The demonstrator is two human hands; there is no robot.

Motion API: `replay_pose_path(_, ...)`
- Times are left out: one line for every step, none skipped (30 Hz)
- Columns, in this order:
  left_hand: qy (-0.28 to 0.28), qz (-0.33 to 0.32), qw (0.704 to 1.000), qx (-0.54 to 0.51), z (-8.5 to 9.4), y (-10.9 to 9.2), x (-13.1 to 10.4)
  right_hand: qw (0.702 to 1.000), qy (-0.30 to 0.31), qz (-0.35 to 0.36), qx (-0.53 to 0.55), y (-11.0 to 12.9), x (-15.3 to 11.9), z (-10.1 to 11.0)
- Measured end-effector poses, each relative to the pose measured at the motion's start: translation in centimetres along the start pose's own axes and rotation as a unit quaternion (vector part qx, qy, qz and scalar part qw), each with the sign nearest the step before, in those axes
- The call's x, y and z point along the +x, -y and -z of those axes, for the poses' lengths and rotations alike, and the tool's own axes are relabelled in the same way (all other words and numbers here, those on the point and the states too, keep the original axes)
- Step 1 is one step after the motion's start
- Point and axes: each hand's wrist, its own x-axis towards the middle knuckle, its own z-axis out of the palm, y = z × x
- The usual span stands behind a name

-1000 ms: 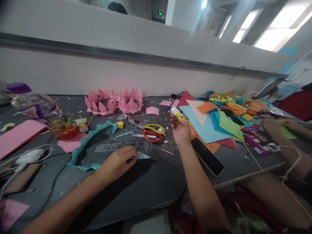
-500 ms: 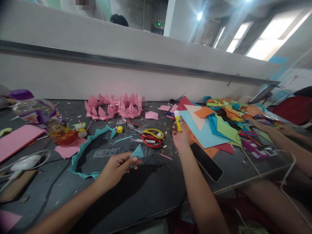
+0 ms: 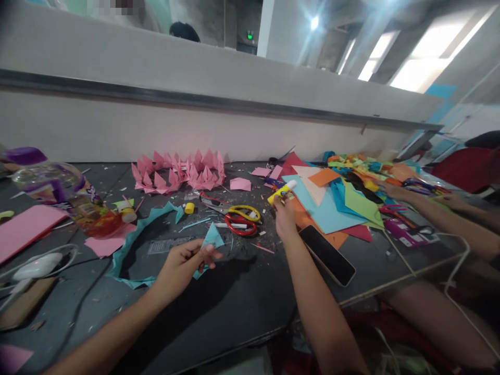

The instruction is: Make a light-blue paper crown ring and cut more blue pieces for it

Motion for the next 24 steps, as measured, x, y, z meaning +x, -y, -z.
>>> replay_pose_path(0.0, -0.003, 1.0, 0.006, 0.0, 0.0, 0.0, 1.0, 0.001, 0.013, -0.027, 0.0, 0.0, 0.1)
replay_pose_path(-0.001, -0.006, 1.0, 0.011, 0.0, 0.0, 0.0, 0.998, 0.004, 0.025, -0.056, -0.1, 0.0, 0.1)
replay_pose_path(-0.002, -0.009, 1.0, 0.015, 0.0, 0.0, 0.0, 0.996, 0.009, 0.037, -0.086, -0.2, 0.0, 0.2)
replay_pose_path(-0.004, -0.011, 1.0, 0.018, 0.0, 0.0, 0.0, 0.992, 0.016, 0.047, -0.115, -0.3, 0.0, 0.2)
replay_pose_path(-0.005, -0.013, 1.0, 0.02, 0.0, -0.1, 0.0, 0.988, 0.023, 0.057, -0.142, -0.4, 0.0, 0.2)
replay_pose_path(-0.006, -0.015, 1.0, 0.021, 0.0, -0.1, -0.1, 0.984, 0.032, 0.065, -0.166, -0.5, 0.0, 0.2)
replay_pose_path(-0.008, -0.015, 1.0, 0.021, -0.1, -0.1, -0.1, 0.979, 0.039, 0.071, -0.187, -0.7, 0.0, 0.1)
replay_pose_path(-0.009, -0.015, 1.0, 0.02, -0.1, -0.2, -0.1, 0.975, 0.046, 0.075, -0.206, -0.9, 0.0, 0.1)
replay_pose_path(-0.011, -0.016, 1.0, 0.02, -0.1, -0.2, -0.2, 0.97, 0.052, 0.077, -0.223, -1.1, 0.0, 0.0)
replay_pose_path(-0.013, -0.018, 1.0, 0.021, -0.1, -0.2, -0.2, 0.967, 0.057, 0.078, -0.237, -1.3, 0.0, 0.0)
replay_pose_path(-0.015, -0.02, 0.999, 0.022, -0.2, -0.3, -0.2, 0.963, 0.061, 0.077, -0.25, -1.5, 0.0, 0.1)
replay_pose_path(-0.015, -0.022, 0.999, 0.023, -0.2, -0.3, -0.2, 0.96, 0.064, 0.076, -0.261, -1.7, 0.0, 0.1)
replay_pose_path(-0.016, -0.023, 0.999, 0.023, -0.2, -0.3, -0.2, 0.958, 0.065, 0.075, -0.27, -1.9, 0.0, 0.1)
replay_pose_path(-0.016, -0.022, 0.999, 0.019, -0.3, -0.3, -0.2, 0.956, 0.066, 0.074, -0.277, -2.0, 0.0, 0.2)
replay_pose_path(-0.018, -0.021, 1.0, 0.014, -0.3, -0.3, -0.2, 0.954, 0.066, 0.073, -0.282, -2.1, 0.0, 0.2)
replay_pose_path(-0.02, -0.018, 1.0, 0.009, -0.3, -0.3, -0.2, 0.953, 0.066, 0.072, -0.286, -2.1, 0.0, 0.3)
replay_pose_path(-0.023, -0.014, 1.0, 0.006, -0.4, -0.3, -0.2, 0.952, 0.066, 0.072, -0.289, -2.1, 0.0, 0.3)
replay_pose_path(-0.026, -0.012, 1.0, 0.003, -0.4, -0.2, -0.2, 0.952, 0.065, 0.072, -0.29, -2.1, 0.0, 0.2)
replay_pose_path(-0.028, -0.009, 1.0, 0.001, -0.4, -0.2, -0.2, 0.952, 0.065, 0.073, -0.291, -2.1, 0.0, 0.2)
replay_pose_path(-0.03, -0.007, 1.0, -0.002, -0.4, -0.2, -0.2, 0.952, 0.063, 0.073, -0.291, -1.9, 0.0, 0.3)
replay_pose_path(-0.032, -0.006, 0.999, -0.005, -0.4, -0.2, -0.1, 0.952, 0.06, 0.074, -0.29, -1.7, 0.1, 0.3)
replay_pose_path(-0.035, -0.004, 0.999, -0.01, -0.4, -0.1, -0.1, 0.953, 0.054, 0.075, -0.289, -1.3, 0.1, 0.4)
replay_pose_path(-0.038, -0.002, 0.999, -0.013, -0.3, -0.1, -0.1, 0.953, 0.047, 0.077, -0.288, -0.9, 0.0, 0.6)
replay_pose_path(-0.043, -0.001, 0.999, -0.015, -0.3, -0.1, -0.1, 0.955, 0.036, 0.082, -0.284, -0.3, 0.0, 0.7)
